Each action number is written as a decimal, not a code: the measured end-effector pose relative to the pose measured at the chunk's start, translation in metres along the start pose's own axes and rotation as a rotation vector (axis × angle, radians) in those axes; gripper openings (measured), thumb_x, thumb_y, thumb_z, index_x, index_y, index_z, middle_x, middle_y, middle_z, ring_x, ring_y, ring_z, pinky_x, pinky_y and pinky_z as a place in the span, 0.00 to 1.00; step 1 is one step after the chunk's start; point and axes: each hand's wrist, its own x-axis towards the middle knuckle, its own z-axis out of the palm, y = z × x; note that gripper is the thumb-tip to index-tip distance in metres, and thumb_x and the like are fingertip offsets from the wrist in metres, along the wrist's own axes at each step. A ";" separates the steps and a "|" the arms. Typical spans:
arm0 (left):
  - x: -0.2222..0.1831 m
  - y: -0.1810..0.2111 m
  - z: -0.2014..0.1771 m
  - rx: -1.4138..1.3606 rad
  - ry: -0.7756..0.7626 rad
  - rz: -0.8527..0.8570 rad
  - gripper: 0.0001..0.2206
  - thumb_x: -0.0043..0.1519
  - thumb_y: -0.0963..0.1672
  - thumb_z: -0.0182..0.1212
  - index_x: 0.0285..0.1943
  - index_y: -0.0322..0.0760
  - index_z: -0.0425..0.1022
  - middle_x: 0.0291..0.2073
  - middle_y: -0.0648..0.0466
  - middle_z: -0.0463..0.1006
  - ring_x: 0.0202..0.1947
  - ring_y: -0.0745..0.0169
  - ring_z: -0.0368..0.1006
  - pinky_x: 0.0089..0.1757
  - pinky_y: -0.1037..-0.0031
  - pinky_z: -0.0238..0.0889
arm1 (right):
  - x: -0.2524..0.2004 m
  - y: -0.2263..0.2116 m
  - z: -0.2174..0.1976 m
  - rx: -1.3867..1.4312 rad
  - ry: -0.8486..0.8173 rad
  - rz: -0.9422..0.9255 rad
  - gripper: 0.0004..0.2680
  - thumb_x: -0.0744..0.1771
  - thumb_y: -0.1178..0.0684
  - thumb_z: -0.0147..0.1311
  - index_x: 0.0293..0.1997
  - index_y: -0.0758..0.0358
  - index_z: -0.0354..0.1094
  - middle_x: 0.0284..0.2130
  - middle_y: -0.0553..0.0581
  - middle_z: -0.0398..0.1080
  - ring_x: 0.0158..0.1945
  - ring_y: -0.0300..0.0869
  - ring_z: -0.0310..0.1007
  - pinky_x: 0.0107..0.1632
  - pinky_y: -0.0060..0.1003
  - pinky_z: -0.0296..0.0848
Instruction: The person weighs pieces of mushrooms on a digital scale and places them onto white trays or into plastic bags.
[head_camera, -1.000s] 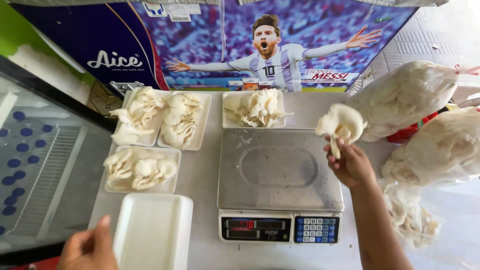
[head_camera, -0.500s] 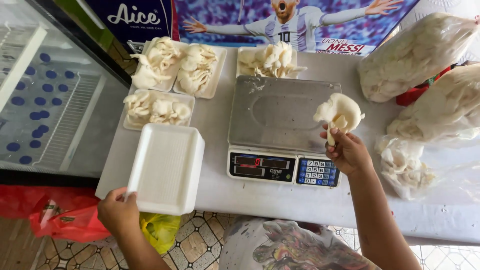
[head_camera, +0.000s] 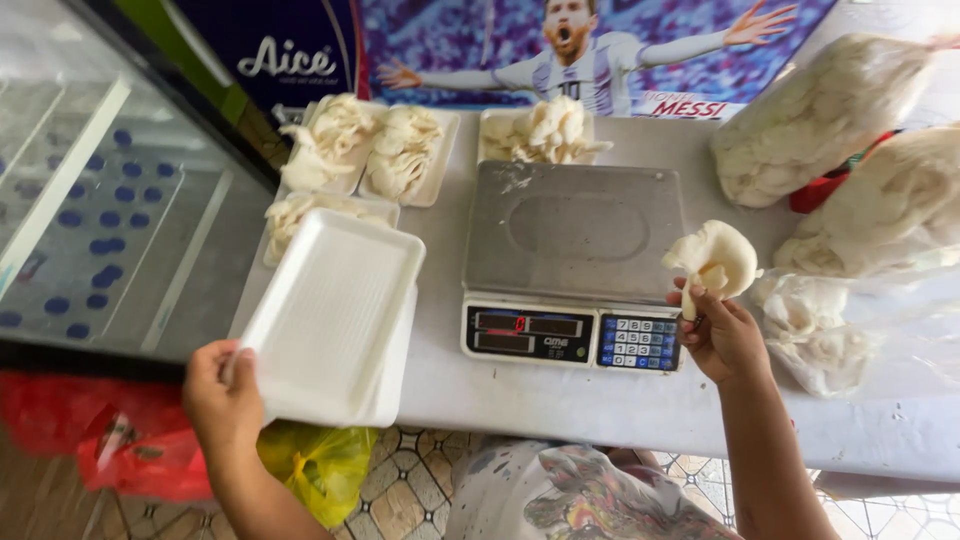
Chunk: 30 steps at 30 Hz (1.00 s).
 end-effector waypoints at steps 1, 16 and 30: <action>0.003 0.005 0.003 -0.093 0.106 0.108 0.08 0.68 0.41 0.60 0.53 0.30 0.75 0.42 0.47 0.78 0.41 0.54 0.73 0.44 0.67 0.66 | -0.004 -0.002 0.001 0.002 0.031 -0.013 0.14 0.68 0.49 0.55 0.58 0.67 0.69 0.37 0.58 0.73 0.24 0.33 0.58 0.25 0.21 0.56; 0.060 0.171 0.390 -0.240 -0.456 0.477 0.07 0.62 0.46 0.64 0.46 0.51 0.84 0.38 0.58 0.85 0.42 0.52 0.81 0.45 0.63 0.74 | 0.002 -0.053 0.063 -0.314 0.130 -0.179 0.15 0.64 0.53 0.66 0.41 0.81 0.66 0.21 0.60 0.63 0.19 0.42 0.72 0.22 0.33 0.75; 0.002 0.146 0.291 -0.246 -0.426 0.180 0.06 0.61 0.47 0.62 0.42 0.47 0.82 0.30 0.55 0.83 0.33 0.54 0.80 0.38 0.64 0.72 | 0.107 0.024 0.160 -0.737 -0.011 -0.019 0.11 0.61 0.56 0.60 0.38 0.76 0.68 0.17 0.64 0.72 0.16 0.45 0.75 0.21 0.36 0.79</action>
